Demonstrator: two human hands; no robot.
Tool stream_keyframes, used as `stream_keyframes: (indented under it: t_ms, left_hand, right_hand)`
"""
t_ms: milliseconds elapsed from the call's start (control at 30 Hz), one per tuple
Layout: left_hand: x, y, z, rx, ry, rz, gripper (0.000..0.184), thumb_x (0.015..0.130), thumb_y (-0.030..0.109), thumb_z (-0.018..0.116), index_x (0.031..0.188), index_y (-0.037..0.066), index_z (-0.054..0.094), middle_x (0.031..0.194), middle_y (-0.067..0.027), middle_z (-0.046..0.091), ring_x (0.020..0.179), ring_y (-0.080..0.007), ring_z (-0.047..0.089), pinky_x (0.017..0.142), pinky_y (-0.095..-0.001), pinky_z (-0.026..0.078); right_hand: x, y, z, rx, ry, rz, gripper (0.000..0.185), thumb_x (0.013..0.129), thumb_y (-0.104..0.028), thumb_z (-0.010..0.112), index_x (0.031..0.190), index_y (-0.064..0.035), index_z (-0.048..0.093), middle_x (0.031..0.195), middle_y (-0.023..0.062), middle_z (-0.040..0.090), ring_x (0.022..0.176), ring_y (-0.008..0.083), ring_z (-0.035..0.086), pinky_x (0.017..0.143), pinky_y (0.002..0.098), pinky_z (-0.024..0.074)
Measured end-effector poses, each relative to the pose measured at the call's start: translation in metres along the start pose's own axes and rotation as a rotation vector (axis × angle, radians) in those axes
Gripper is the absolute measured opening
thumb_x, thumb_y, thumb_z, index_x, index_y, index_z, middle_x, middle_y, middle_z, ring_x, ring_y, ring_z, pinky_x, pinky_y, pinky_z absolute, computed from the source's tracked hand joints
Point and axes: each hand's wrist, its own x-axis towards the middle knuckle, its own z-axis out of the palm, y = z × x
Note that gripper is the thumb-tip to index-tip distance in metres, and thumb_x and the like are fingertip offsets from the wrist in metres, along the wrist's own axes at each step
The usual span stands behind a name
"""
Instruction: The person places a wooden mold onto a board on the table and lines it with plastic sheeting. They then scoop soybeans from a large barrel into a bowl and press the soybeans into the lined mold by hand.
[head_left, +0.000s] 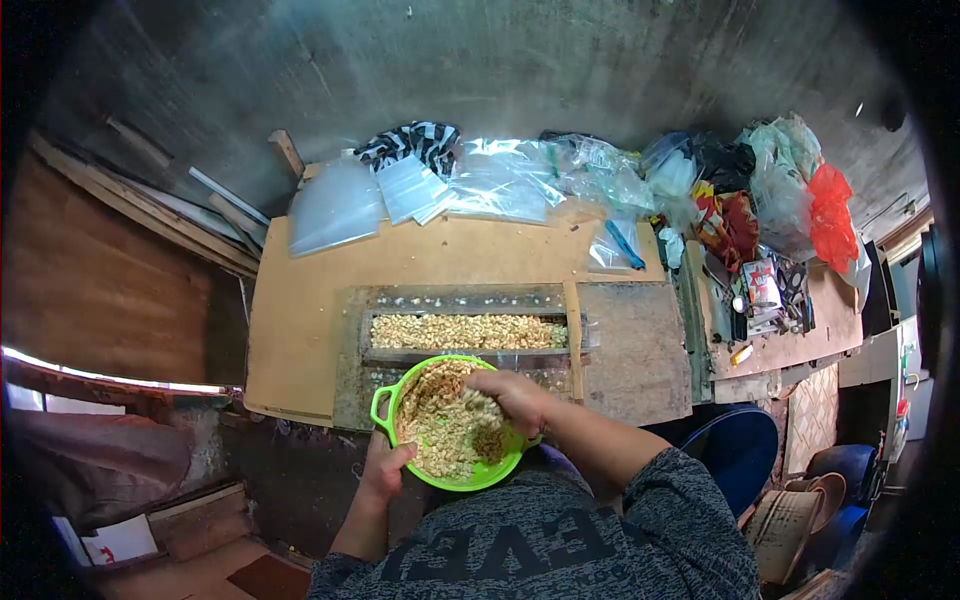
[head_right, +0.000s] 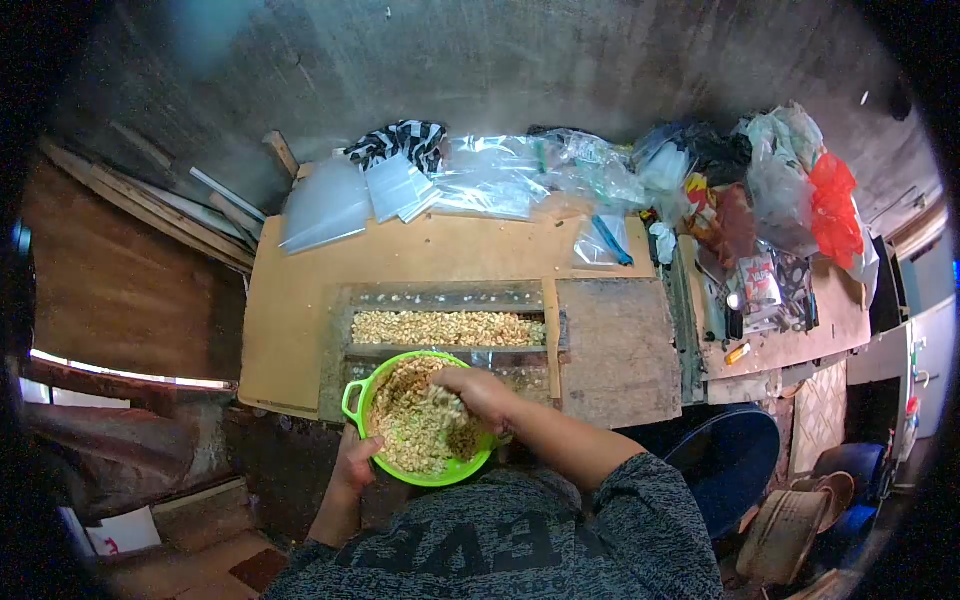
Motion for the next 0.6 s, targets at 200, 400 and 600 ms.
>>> stream_keyframes:
  t_ms: [200, 400, 600]
  left_hand:
    - [-0.001, 0.0, 0.006, -0.113, 0.047, 0.0, 0.079, 0.073, 0.017, 0.06, 0.146, -0.001, 0.034, 0.136, -0.0157, 0.052, 0.121, -0.0267, 0.056, 0.102, -0.0399, 0.047]
    - [-0.004, -0.006, 0.005, -0.174, 0.047, 0.02, 0.078, 0.074, 0.017, 0.061, 0.146, 0.0, 0.034, 0.135, -0.0164, 0.053, 0.119, -0.0282, 0.058, 0.1, -0.0408, 0.05]
    - [-0.006, -0.012, -0.002, -0.175, 0.025, 0.02, 0.08, 0.075, 0.018, 0.062, 0.147, 0.002, 0.032, 0.137, -0.0176, 0.051, 0.122, -0.03, 0.056, 0.103, -0.0441, 0.049]
  right_hand:
    - [0.016, -0.027, -0.062, 0.18, 0.147, -0.169, 0.019, 0.095, -0.024, 0.058, 0.098, -0.0071, 0.066, 0.092, 0.0048, 0.063, 0.084, 0.0153, 0.058, 0.077, 0.0329, 0.0474]
    - [0.036, -0.032, -0.112, -0.317, 0.458, -0.433, 0.022, 0.093, -0.022, 0.056, 0.09, -0.0018, 0.064, 0.08, 0.0012, 0.06, 0.079, 0.0138, 0.051, 0.074, 0.031, 0.0431]
    - [0.025, -0.029, -0.127, -0.821, 0.657, -0.465, 0.026, 0.093, -0.027, 0.056, 0.094, -0.0025, 0.063, 0.086, 0.0178, 0.064, 0.083, 0.0312, 0.064, 0.074, 0.0399, 0.0483]
